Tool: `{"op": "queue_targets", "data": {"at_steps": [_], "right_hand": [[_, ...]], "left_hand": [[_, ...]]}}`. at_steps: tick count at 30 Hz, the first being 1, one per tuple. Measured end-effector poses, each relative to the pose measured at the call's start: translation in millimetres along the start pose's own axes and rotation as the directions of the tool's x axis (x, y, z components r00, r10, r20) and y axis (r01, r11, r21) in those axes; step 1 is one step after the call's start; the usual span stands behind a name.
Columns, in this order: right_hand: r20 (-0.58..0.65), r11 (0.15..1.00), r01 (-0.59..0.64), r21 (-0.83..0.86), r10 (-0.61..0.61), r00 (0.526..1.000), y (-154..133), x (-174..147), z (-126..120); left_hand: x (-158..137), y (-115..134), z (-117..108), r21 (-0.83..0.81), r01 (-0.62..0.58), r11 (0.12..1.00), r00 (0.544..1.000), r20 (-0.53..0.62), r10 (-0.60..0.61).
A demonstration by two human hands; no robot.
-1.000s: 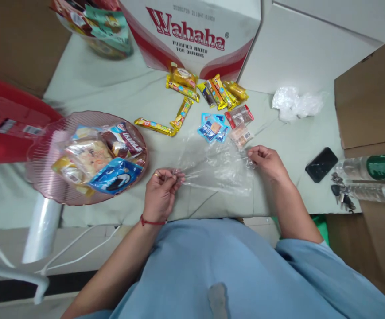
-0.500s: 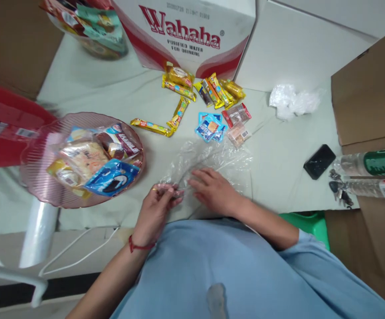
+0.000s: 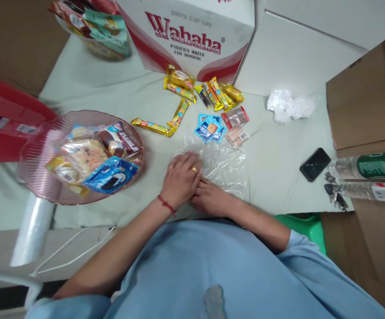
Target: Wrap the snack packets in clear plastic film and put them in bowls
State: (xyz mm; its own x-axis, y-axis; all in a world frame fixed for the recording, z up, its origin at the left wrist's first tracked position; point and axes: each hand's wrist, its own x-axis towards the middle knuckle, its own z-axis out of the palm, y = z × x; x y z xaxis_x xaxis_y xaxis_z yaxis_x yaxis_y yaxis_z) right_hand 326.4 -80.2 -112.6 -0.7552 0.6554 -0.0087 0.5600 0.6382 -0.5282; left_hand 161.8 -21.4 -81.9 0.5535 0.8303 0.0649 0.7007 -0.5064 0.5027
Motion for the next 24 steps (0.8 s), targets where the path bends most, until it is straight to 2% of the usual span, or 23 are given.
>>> {"op": "queue_targets", "data": {"at_steps": [4,6,7,9,11,12,13,16,19,22,24], "right_hand": [[-0.042,0.974,0.023,0.225,-0.013,0.999,-10,-49,-22],[-0.108,0.939,0.002,0.343,0.037,0.993,0,-76,-42],[-0.161,0.935,-0.037,0.354,0.1,0.982,11,-87,-54],[-0.311,0.954,-0.198,0.223,0.263,0.913,47,-99,-80],[-0.398,0.92,-0.391,0.025,0.368,0.841,92,-95,-106],[-0.389,0.896,-0.441,-0.052,0.389,0.835,114,-89,-117],[-0.354,0.885,-0.451,-0.117,0.387,0.851,135,-80,-127],[-0.177,0.887,-0.389,-0.248,0.354,0.918,174,-50,-147],[-0.055,0.89,-0.341,-0.302,0.341,0.939,181,-38,-153],[-0.118,0.864,-0.389,-0.32,0.371,0.921,170,-54,-151],[-0.195,0.831,-0.462,-0.309,0.42,0.886,163,-79,-148]], "left_hand": [[-6,-25,22,0.121,0.071,0.99,0.996,0.046,-0.077],[-17,-28,24,0.152,0.078,0.985,0.995,0.049,-0.087],[-21,-27,24,0.166,0.087,0.982,0.994,0.05,-0.097],[-27,-23,24,0.19,0.106,0.976,0.991,0.058,-0.118],[-29,-18,24,0.208,0.131,0.969,0.988,0.057,-0.146],[-29,-16,25,0.216,0.145,0.966,0.986,0.053,-0.16],[-30,-15,25,0.222,0.158,0.962,0.984,0.05,-0.174],[-33,-13,26,0.234,0.182,0.955,0.979,0.051,-0.199],[-39,-14,25,0.232,0.179,0.956,0.979,0.054,-0.196],[-43,-16,25,0.201,0.156,0.967,0.985,0.043,-0.168],[-44,-17,25,0.175,0.147,0.973,0.988,0.028,-0.155]]}}
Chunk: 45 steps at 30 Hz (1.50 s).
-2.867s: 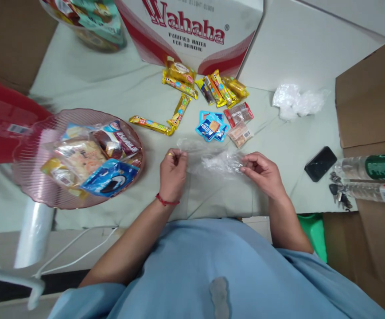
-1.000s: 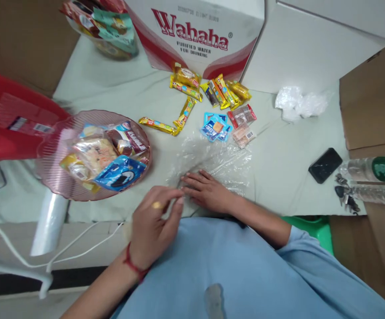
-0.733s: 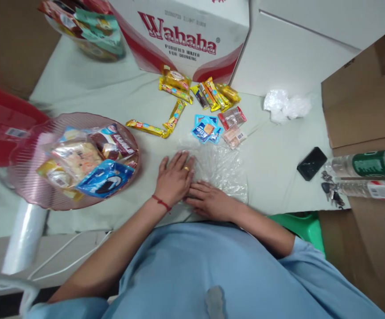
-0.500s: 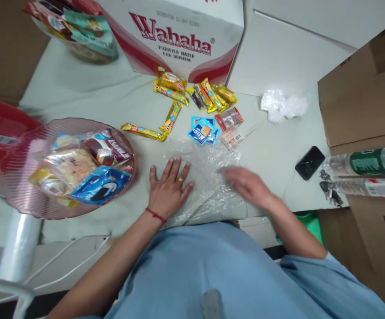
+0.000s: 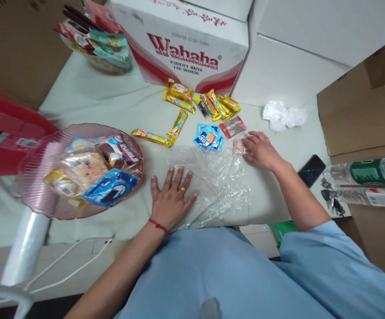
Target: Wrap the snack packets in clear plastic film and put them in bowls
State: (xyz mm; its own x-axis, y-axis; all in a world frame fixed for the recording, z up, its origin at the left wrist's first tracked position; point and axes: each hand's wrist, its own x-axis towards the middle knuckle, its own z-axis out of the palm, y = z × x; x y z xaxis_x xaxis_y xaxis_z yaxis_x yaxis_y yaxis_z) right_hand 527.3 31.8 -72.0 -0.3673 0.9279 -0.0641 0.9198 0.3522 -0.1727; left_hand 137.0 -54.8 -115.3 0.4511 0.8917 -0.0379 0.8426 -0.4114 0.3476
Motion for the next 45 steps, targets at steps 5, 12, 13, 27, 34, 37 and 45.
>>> {"op": "queue_targets", "data": {"at_steps": [5,12,13,27,34,37,45], "right_hand": [[-0.198,0.972,-0.215,0.093,0.23,0.953,8,-64,-19],[-0.19,0.924,0.185,0.334,-0.126,0.974,-88,-51,-45],[-0.18,0.9,0.25,0.356,-0.197,0.964,-104,-42,-37],[0.04,0.933,0.177,0.313,-0.199,0.979,-151,-10,34],[-0.116,0.846,0.249,0.472,-0.221,0.968,-124,-60,13],[-0.061,0.826,0.244,0.508,-0.248,0.967,-112,-100,12],[-0.176,0.864,0.156,0.479,-0.08,0.981,-111,-130,45]], "left_hand": [[1,1,-1,-0.037,0.011,0.999,1.0,-0.003,-0.011],[8,3,-1,-0.006,0.029,1.0,0.999,0.014,-0.029],[9,3,-1,-0.001,0.031,1.0,0.999,0.015,-0.031],[6,-4,-4,-0.005,0.02,1.0,1.0,0.007,-0.02],[-22,-36,-26,-0.199,-0.246,0.949,0.958,-0.196,0.207],[-44,-51,-34,-0.297,-0.433,0.851,0.901,-0.135,0.412],[-46,-58,-21,-0.327,-0.253,0.91,0.963,0.001,0.268]]}}
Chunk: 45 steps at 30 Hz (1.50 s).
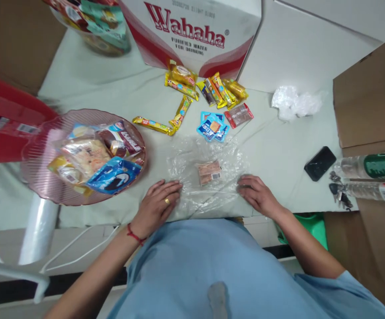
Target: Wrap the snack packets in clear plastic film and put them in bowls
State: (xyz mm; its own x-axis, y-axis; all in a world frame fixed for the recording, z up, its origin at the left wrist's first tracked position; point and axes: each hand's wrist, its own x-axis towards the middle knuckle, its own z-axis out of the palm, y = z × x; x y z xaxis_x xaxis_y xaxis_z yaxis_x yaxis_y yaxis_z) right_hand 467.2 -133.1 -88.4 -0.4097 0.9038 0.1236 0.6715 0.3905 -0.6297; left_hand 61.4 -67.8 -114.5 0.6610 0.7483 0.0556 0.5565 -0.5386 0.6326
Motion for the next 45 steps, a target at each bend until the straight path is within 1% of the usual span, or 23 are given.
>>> {"op": "queue_targets", "data": {"at_steps": [2,4,6,8,10,12,14,16,18,19,21,23,25,26,28,30,32,34,37,39,41,43,45], "right_hand": [[-0.012,0.997,0.009,0.072,-0.009,1.0,-1,17,-12],[-0.004,0.992,-0.028,0.126,0.029,1.0,0,41,-27],[0.021,0.981,-0.131,0.144,0.129,0.991,8,67,-38],[0.061,0.953,-0.277,0.122,0.272,0.96,20,89,-42],[0.096,0.921,-0.389,0.033,0.384,0.918,33,106,-42],[0.037,0.908,-0.4,-0.125,0.407,0.913,38,115,-43],[-0.101,0.91,-0.328,-0.252,0.313,0.944,31,119,-44],[-0.164,0.95,-0.173,-0.259,0.133,0.977,14,120,-44],[-0.069,0.984,0.059,-0.171,-0.071,0.995,-5,123,-37],[0.012,0.979,0.163,-0.123,-0.163,0.987,-13,126,-30],[0.153,0.958,0.276,-0.078,-0.262,0.953,-20,133,-12],[0.211,0.957,0.274,-0.096,-0.249,0.945,-17,140,6],[0.213,0.965,0.235,-0.115,-0.207,0.955,-7,146,19],[0.206,0.969,0.22,-0.114,-0.194,0.959,-3,147,23],[0.191,0.973,0.207,-0.099,-0.185,0.964,3,148,26],[0.179,0.977,0.198,-0.078,-0.182,0.967,4,148,27],[0.174,0.981,0.183,-0.071,-0.168,0.97,2,148,26],[0.182,0.983,0.166,-0.082,-0.149,0.972,-1,148,26],[0.22,0.986,0.139,-0.097,-0.115,0.969,-2,152,22],[0.268,0.99,0.113,-0.08,-0.088,0.96,-2,156,17],[0.289,0.996,0.039,-0.083,-0.013,0.957,-3,162,11],[0.229,0.984,-0.085,-0.158,0.121,0.966,-6,171,6],[0.09,0.937,-0.209,-0.281,0.243,0.966,-9,183,3]], "left_hand": [[13,3,0,-0.047,0.087,0.995,0.993,-0.076,-0.091],[28,7,0,-0.067,0.213,0.975,0.962,-0.163,-0.221],[45,11,1,-0.058,0.364,0.93,0.9,-0.236,-0.367],[60,15,4,-0.033,0.509,0.86,0.821,-0.283,-0.497],[72,19,7,-0.006,0.622,0.783,0.742,-0.313,-0.592],[80,21,9,0.013,0.691,0.722,0.685,-0.331,-0.649],[85,23,9,0.02,0.724,0.69,0.656,-0.33,-0.679],[88,22,7,0.025,0.741,0.671,0.642,-0.32,-0.696],[89,20,6,0.013,0.755,0.656,0.627,-0.308,-0.716],[89,19,5,-0.01,0.757,0.653,0.62,-0.303,-0.723],[86,18,6,-0.085,0.724,0.684,0.632,-0.314,-0.708],[77,21,9,-0.12,0.616,0.779,0.691,-0.392,-0.607],[63,30,14,-0.028,0.456,0.89,0.751,-0.525,-0.401],[55,37,16,0.063,0.385,0.921,0.759,-0.589,-0.277],[41,53,20,0.258,0.288,0.922,0.735,-0.677,-0.04],[34,68,23,0.399,0.156,0.904,0.726,-0.666,0.169],[38,79,25,0.45,-0.013,0.893,0.775,-0.56,0.294],[52,82,26,0.436,-0.081,0.896,0.856,-0.43,0.286],[77,75,29,0.41,0.058,0.91,0.941,-0.326,0.087],[89,69,30,0.378,0.17,0.91,0.956,-0.287,-0.06],[93,65,29,0.349,0.254,0.902,0.95,-0.266,-0.165],[93,63,28,0.337,0.302,0.892,0.94,-0.26,-0.22],[92,63,28,0.343,0.318,0.884,0.937,-0.256,-0.238]]}}
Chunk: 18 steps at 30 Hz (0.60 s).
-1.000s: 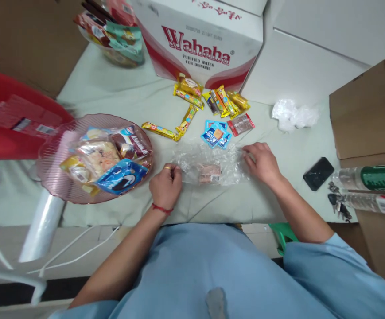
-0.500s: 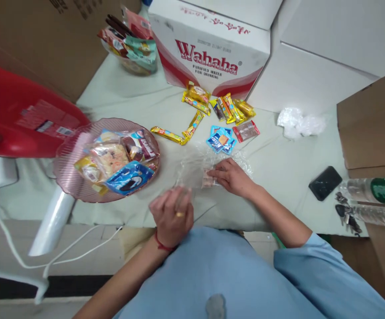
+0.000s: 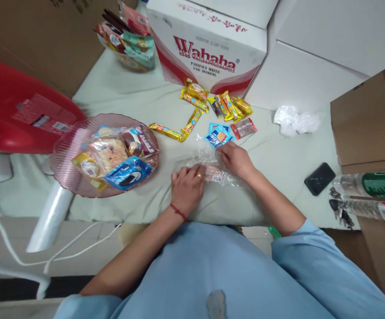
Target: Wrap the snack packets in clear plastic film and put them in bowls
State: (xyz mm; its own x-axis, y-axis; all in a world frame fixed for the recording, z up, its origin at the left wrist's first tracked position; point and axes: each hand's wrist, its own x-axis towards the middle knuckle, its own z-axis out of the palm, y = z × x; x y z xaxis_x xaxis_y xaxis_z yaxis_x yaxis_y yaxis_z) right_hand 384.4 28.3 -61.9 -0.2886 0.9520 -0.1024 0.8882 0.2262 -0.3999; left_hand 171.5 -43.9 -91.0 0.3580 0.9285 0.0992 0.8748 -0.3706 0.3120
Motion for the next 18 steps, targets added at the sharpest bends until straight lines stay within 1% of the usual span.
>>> {"op": "queue_targets", "data": {"at_steps": [2,4,6,8,9,10,12,14,15,16,18], "right_hand": [[-0.094,0.991,-0.085,-0.106,0.075,0.993,-4,12,-2],[-0.125,0.978,-0.125,-0.167,0.105,0.987,-5,25,0],[-0.089,0.976,-0.14,-0.164,0.127,0.988,-2,38,3],[-0.026,0.986,-0.139,-0.096,0.137,0.99,4,46,4],[0.0,0.991,-0.123,-0.041,0.124,0.992,7,48,2],[0.009,0.996,-0.093,0.019,0.093,0.996,9,47,-1],[-0.028,0.991,0.03,0.127,-0.027,0.999,9,39,-10],[-0.091,0.967,0.182,0.178,-0.168,0.982,3,23,-18],[-0.092,0.954,0.242,0.178,-0.229,0.969,-1,12,-19],[-0.06,0.944,0.286,0.166,-0.28,0.958,-6,1,-19],[0.075,0.936,0.335,0.108,-0.344,0.936,-15,-21,-12]], "left_hand": [[-1,0,0,0.018,0.004,1.0,1.0,0.001,-0.004],[0,0,1,0.032,0.006,0.999,1.0,-0.003,-0.006],[0,0,1,0.038,0.003,0.999,1.0,-0.001,-0.003],[1,0,1,0.037,0.0,0.999,1.0,0.006,0.0],[1,0,2,0.034,0.001,0.999,1.0,0.01,-0.001],[1,0,2,0.027,0.004,1.0,1.0,0.013,-0.004],[1,-1,4,-0.002,0.014,1.0,1.0,0.013,-0.014],[1,-5,7,-0.066,0.028,0.997,1.0,0.007,-0.027],[1,-9,10,-0.117,0.029,0.993,1.0,0.001,-0.029],[2,-13,12,-0.182,0.03,0.983,0.999,-0.009,-0.032],[2,-22,16,-0.32,0.062,0.945,0.995,-0.052,-0.082]]}}
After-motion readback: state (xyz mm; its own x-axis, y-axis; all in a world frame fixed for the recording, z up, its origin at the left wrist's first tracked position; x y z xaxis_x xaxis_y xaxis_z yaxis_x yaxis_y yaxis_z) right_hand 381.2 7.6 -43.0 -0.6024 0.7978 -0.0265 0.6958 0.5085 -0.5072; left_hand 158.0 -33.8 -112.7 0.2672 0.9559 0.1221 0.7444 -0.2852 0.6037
